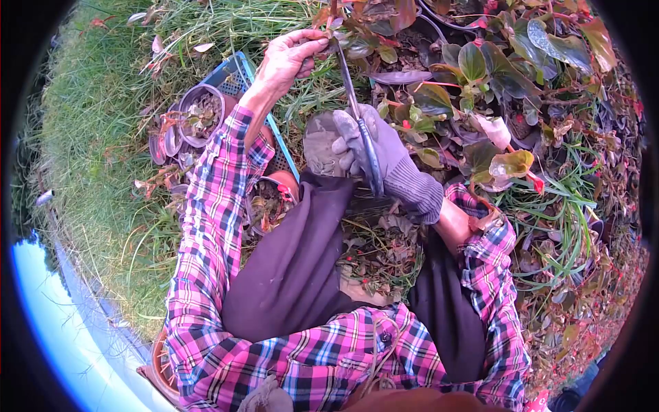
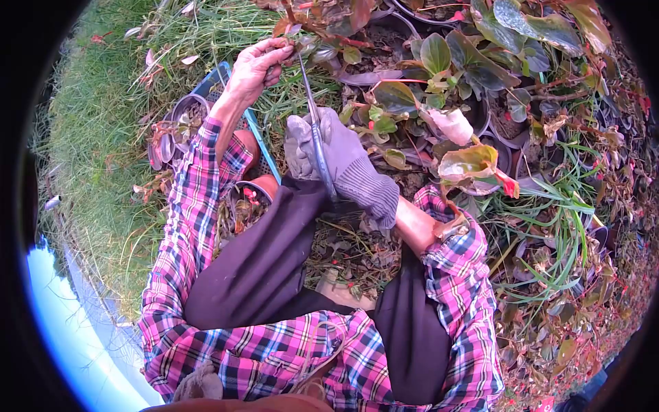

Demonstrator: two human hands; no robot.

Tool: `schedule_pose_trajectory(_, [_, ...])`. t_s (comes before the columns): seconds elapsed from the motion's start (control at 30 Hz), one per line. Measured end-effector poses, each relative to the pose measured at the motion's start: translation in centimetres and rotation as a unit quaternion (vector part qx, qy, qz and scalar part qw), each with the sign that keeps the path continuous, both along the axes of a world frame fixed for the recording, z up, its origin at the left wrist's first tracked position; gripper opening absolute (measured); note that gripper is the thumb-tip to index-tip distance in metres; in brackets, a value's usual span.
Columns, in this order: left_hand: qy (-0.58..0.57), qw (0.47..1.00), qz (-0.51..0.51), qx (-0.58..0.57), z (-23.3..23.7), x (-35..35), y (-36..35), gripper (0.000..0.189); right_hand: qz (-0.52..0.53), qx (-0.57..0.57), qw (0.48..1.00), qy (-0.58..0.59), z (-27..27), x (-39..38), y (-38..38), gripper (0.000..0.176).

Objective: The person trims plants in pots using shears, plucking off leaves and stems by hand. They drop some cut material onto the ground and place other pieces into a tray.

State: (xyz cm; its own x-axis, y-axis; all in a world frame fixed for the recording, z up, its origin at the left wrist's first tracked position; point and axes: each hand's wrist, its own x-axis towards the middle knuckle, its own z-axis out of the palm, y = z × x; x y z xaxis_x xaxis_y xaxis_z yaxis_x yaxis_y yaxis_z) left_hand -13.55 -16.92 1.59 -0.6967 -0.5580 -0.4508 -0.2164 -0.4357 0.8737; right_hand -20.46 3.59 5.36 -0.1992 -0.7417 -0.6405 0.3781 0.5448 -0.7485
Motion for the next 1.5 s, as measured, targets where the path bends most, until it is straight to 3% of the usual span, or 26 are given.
schedule_pose_trajectory(0.1, [0.008,1.0,0.017,0.013,0.3,0.0,0.4,0.019,-0.017,0.029,0.989,-0.146,1.5,-0.8,-0.9,0.036])
schedule_pose_trajectory(0.2, [0.008,1.0,0.016,-0.005,0.4,0.0,0.8,0.018,-0.012,0.046,0.995,-0.093,1.7,-0.3,-0.9,0.033])
schedule_pose_trajectory(0.23, [0.002,0.999,0.015,-0.031,0.3,0.0,0.8,0.017,-0.058,0.021,0.982,-0.176,1.3,-0.2,-1.0,0.029])
schedule_pose_trajectory(0.33, [-0.002,0.994,0.016,-0.109,0.5,0.0,1.3,0.016,-0.027,0.014,0.988,-0.15,0.8,-1.0,-2.2,0.024])
schedule_pose_trajectory(0.43, [-0.013,0.984,0.022,-0.174,1.4,0.0,1.7,0.017,-0.042,-0.011,0.974,-0.224,0.8,-2.0,-2.2,0.024])
schedule_pose_trajectory(0.57, [0.041,0.987,0.098,-0.124,4.7,1.4,1.4,0.017,-0.055,0.008,0.959,-0.279,3.1,-2.0,0.0,0.024])
schedule_pose_trajectory(0.6, [0.072,0.993,0.06,-0.065,6.0,2.0,1.7,0.018,-0.051,0.016,0.959,-0.277,3.5,-2.0,0.9,0.024])
schedule_pose_trajectory(0.63, [0.038,0.995,0.018,-0.088,6.7,1.9,2.5,0.017,-0.102,-0.034,0.916,-0.388,2.5,-1.5,2.3,0.028])
schedule_pose_trajectory(0.7, [-0.004,0.992,-0.072,-0.102,8.0,1.5,4.0,0.013,-0.086,-0.031,0.932,-0.352,3.0,-1.4,2.7,0.032])
schedule_pose_trajectory(0.73, [-0.036,0.991,-0.073,-0.103,8.2,1.1,4.1,0.009,-0.101,-0.028,0.94,-0.325,3.1,-1.2,2.6,0.034])
schedule_pose_trajectory(0.8, [0.017,0.981,-0.05,-0.187,8.5,-0.3,4.5,0.009,-0.072,-0.044,0.961,-0.262,3.6,-2.1,1.8,0.037])
schedule_pose_trajectory(0.83, [0.027,0.967,-0.051,-0.249,8.6,-1.1,4.4,0.013,-0.092,-0.056,0.964,-0.243,3.6,-2.1,1.6,0.041])
schedule_pose_trajectory(0.87, [0.025,0.916,-0.066,-0.395,8.1,-2.0,4.2,0.016,-0.103,-0.058,0.962,-0.248,3.5,-2.1,1.4,0.04])
schedule_pose_trajectory(0.93, [0.02,0.751,-0.091,-0.654,6.9,-4.2,3.3,0.02,-0.124,-0.059,0.956,-0.258,3.4,-2.2,0.9,0.04])
schedule_pose_trajectory(0.97, [0.003,0.705,-0.087,-0.703,6.3,-5.1,2.5,0.029,-0.155,-0.047,0.935,-0.314,3.7,-2.1,0.4,0.04])
schedule_pose_trajectory(1.07, [-0.267,0.63,-0.167,-0.71,6.8,-7.3,3.0,0.038,-0.16,-0.045,0.93,-0.327,3.8,-2.3,0.4,0.039])
schedule_pose_trajectory(1.1, [-0.262,0.621,-0.156,-0.722,6.8,-7.6,2.9,0.035,-0.152,-0.051,0.938,-0.308,3.7,-2.4,0.5,0.039])
schedule_pose_trajectory(1.2, [-0.135,0.731,-0.046,-0.667,5.3,-5.8,1.6,0.027,-0.135,-0.082,0.943,-0.294,3.5,-2.6,0.8,0.04])
schedule_pose_trajectory(1.23, [-0.124,0.846,-0.005,-0.519,5.5,-4.8,1.9,0.022,-0.136,-0.099,0.933,-0.319,3.9,-2.8,0.7,0.04])
schedule_pose_trajectory(1.27, [-0.023,0.837,-0.026,-0.547,4.8,-3.8,1.4,0.023,-0.137,-0.115,0.921,-0.345,4.0,-2.9,0.7,0.041])
schedule_pose_trajectory(1.37, [-0.076,0.936,0.044,-0.341,4.9,-2.4,2.2,0.019,-0.072,-0.095,0.944,-0.309,3.8,-2.9,0.0,0.046])
schedule_pose_trajectory(1.47, [-0.073,0.925,0.035,-0.372,4.4,-2.2,2.0,0.02,-0.05,-0.086,0.931,-0.352,2.3,-3.1,-0.8,0.054])
schedule_pose_trajectory(1.5, [-0.081,0.938,0.04,-0.335,4.5,-2.2,2.1,0.021,-0.053,-0.102,0.919,-0.377,1.4,-3.1,-1.0,0.054])
